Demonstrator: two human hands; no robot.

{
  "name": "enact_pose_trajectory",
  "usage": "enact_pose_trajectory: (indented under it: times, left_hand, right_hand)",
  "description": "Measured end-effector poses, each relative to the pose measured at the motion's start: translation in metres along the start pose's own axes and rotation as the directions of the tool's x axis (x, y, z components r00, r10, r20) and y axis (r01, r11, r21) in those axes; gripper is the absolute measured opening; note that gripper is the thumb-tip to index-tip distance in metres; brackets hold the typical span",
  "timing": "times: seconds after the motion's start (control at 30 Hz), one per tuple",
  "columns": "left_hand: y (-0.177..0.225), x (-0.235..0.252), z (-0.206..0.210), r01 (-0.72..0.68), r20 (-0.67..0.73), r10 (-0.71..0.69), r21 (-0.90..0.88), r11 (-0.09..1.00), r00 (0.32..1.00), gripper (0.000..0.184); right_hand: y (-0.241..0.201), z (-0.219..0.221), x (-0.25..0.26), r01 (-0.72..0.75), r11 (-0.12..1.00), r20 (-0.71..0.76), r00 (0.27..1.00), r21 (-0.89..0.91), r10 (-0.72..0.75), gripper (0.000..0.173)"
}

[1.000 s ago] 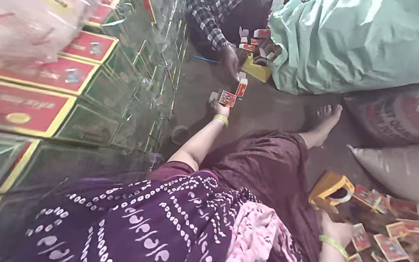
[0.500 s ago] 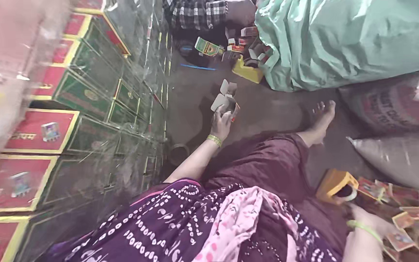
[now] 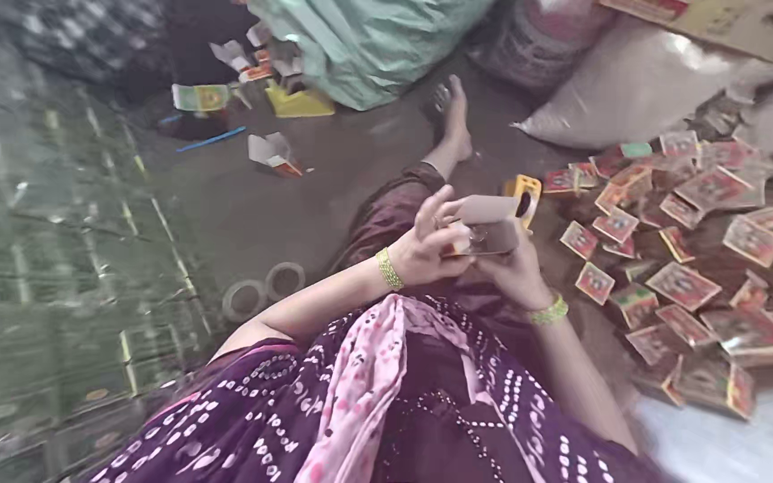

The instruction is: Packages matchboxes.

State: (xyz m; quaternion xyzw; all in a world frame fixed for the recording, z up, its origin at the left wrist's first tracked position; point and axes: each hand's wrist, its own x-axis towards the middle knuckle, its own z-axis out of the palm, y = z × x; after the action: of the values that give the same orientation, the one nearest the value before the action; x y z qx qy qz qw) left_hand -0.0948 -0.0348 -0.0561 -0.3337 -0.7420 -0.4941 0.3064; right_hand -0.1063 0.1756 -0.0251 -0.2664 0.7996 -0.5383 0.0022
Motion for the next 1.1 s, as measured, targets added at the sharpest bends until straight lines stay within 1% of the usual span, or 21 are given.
enact_pose_trajectory:
  times: [0.07, 0.1, 0.13, 0.17, 0.23, 0.3, 0.37, 0.43, 0.5, 0.57, 0.63, 0.7, 0.77, 0.8, 0.87, 0.9, 0.93, 0.97, 1.03, 1.07, 1.1]
  left_hand:
    - [0.008, 0.012, 0.034, 0.208, 0.058, -0.2, -0.178, 0.962, 0.978, 0.114]
    - [0.014, 0.017, 0.049, 0.372, 0.154, -0.342, -0.253, 0.893, 0.927, 0.127]
    - [0.016, 0.023, 0.064, 0.524, 0.258, -0.46, -0.323, 0.788, 0.85, 0.127]
    - [0.015, 0.027, 0.078, 0.628, 0.347, -0.525, -0.375, 0.681, 0.777, 0.117]
    - [0.011, 0.032, 0.1, 0.73, 0.478, -0.56, -0.337, 0.595, 0.677, 0.097]
    - [0.01, 0.034, 0.12, 0.753, 0.524, -0.572, -0.232, 0.616, 0.631, 0.086]
    - [0.011, 0.038, 0.137, 0.749, 0.561, -0.578, -0.117, 0.652, 0.592, 0.079]
    - [0.015, 0.041, 0.151, 0.707, 0.605, -0.563, 0.0, 0.707, 0.563, 0.071]
    - [0.021, 0.046, 0.16, 0.649, 0.65, -0.525, 0.065, 0.758, 0.549, 0.064]
    - [0.029, 0.054, 0.163, 0.546, 0.713, -0.463, 0.134, 0.827, 0.527, 0.06]
    - [0.034, 0.053, 0.167, 0.437, 0.785, -0.375, 0.15, 0.887, 0.492, 0.054]
    - [0.037, 0.046, 0.176, 0.43, 0.813, -0.334, 0.116, 0.895, 0.477, 0.048]
    - [0.042, 0.041, 0.179, 0.467, 0.808, -0.37, 0.136, 0.874, 0.458, 0.056]
    - [0.043, 0.042, 0.18, 0.478, 0.799, -0.388, 0.145, 0.866, 0.461, 0.063]
    - [0.045, 0.041, 0.174, 0.534, 0.773, -0.425, 0.134, 0.835, 0.471, 0.072]
    - [0.046, 0.036, 0.169, 0.577, 0.754, -0.447, 0.111, 0.809, 0.482, 0.074]
    - [0.048, 0.03, 0.164, 0.623, 0.737, -0.472, 0.09, 0.777, 0.483, 0.074]
    - [0.05, 0.025, 0.157, 0.666, 0.73, -0.496, 0.074, 0.742, 0.47, 0.075]
    - [0.056, 0.017, 0.145, 0.735, 0.739, -0.524, 0.058, 0.675, 0.423, 0.076]
    - [0.057, 0.014, 0.139, 0.747, 0.747, -0.51, 0.027, 0.664, 0.426, 0.075]
    - [0.057, 0.01, 0.132, 0.745, 0.757, -0.484, -0.005, 0.667, 0.439, 0.074]
  right_hand:
    - [0.004, -0.019, -0.03, 0.041, 0.999, -0.176, 0.983, -0.028, -0.045, 0.073]
    - [0.006, -0.027, -0.044, 0.053, 0.998, -0.249, 0.967, -0.034, -0.06, 0.071]
    - [0.009, -0.034, -0.057, 0.053, 0.998, -0.306, 0.95, -0.031, -0.06, 0.07]
    - [0.012, -0.041, -0.068, 0.041, 0.999, -0.343, 0.938, -0.02, -0.046, 0.071]
    - [0.019, -0.056, -0.086, 0.004, 0.997, -0.406, 0.913, -0.076, -0.034, 0.075]
    - [0.024, -0.072, -0.103, -0.018, 0.942, -0.446, 0.884, -0.334, -0.142, 0.067]
    - [0.023, -0.087, -0.115, -0.036, 0.783, -0.42, 0.859, -0.62, -0.292, 0.042]
    - [0.02, -0.098, -0.12, -0.018, 0.657, -0.275, 0.916, -0.754, -0.291, 0.031]
    - [0.022, -0.104, -0.12, 0.002, 0.629, -0.155, 0.969, -0.778, -0.194, 0.032]
    - [0.02, -0.105, -0.124, -0.009, 0.676, -0.092, 0.992, -0.737, -0.087, 0.026]
    - [0.01, -0.104, -0.13, -0.041, 0.711, -0.055, 0.998, -0.702, 0.003, 0.02]
    - [0.002, -0.108, -0.135, -0.06, 0.698, -0.022, 0.998, -0.713, 0.063, 0.018]
    - [0.002, -0.118, -0.147, -0.066, 0.761, -0.047, 0.998, -0.646, 0.046, 0.021]
    - [0.007, -0.126, -0.158, -0.082, 0.818, -0.142, 0.99, -0.569, 0.001, 0.024]
    - [0.025, -0.142, -0.191, -0.229, 0.882, -0.453, 0.891, -0.412, 0.02, 0.033]
    - [0.039, -0.153, -0.213, -0.393, 0.838, -0.566, 0.815, -0.38, 0.126, 0.034]
    - [0.055, -0.163, -0.236, -0.59, 0.719, -0.622, 0.73, -0.366, 0.283, 0.034]
    - [0.071, -0.168, -0.255, -0.761, 0.553, -0.634, 0.619, -0.34, 0.463, 0.035]
    - [0.104, -0.167, -0.283, -0.915, 0.249, -0.552, 0.392, -0.318, 0.736, 0.046]
    - [0.119, -0.162, -0.29, -0.926, 0.173, -0.496, 0.33, -0.336, 0.803, 0.051]
    - [0.132, -0.155, -0.294, -0.917, 0.15, -0.456, 0.319, -0.369, 0.831, 0.052]
